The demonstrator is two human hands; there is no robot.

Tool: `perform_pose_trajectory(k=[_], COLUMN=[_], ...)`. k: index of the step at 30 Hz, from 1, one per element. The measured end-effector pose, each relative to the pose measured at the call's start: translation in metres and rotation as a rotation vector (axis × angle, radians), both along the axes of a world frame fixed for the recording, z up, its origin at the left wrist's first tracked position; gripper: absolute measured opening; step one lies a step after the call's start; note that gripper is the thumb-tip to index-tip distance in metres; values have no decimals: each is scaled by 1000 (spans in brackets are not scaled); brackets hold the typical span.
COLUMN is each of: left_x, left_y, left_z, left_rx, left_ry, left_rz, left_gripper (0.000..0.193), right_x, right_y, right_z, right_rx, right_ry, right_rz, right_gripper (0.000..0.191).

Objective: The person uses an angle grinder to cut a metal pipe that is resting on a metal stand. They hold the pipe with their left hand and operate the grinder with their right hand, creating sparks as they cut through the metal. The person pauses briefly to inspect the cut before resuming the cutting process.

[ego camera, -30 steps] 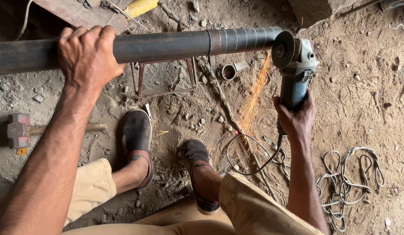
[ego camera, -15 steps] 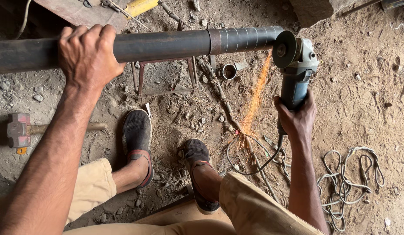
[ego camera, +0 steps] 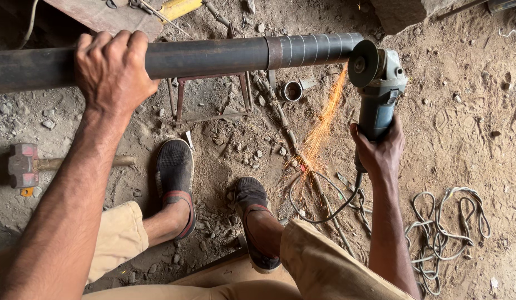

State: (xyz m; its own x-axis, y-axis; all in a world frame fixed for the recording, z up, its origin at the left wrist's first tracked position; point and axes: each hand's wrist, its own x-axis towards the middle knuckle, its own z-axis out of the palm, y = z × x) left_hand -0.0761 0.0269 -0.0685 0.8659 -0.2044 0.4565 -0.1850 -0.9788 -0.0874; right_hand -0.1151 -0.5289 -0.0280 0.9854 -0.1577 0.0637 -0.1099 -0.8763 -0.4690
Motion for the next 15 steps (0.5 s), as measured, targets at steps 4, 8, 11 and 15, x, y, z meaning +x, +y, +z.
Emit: perform_pose_trajectory(k=[4, 8, 11, 15], left_x=[0, 1, -1, -1], left_y=[1, 3, 1, -5], left_z=[-6, -10, -8, 16], left_rx=[26, 25, 39, -16], left_ry=[-35, -30, -43, 77], left_rz=[9, 9, 11, 10], left_gripper=[46, 47, 43, 43], right_x=[1, 1, 1, 1], right_y=[3, 4, 1, -3], right_z=[5, 6, 1, -5], right_rx=[64, 69, 95, -82], right_ry=[69, 64, 85, -109], right_rz=[-40, -51, -68, 80], right_gripper=[55, 55, 54, 69])
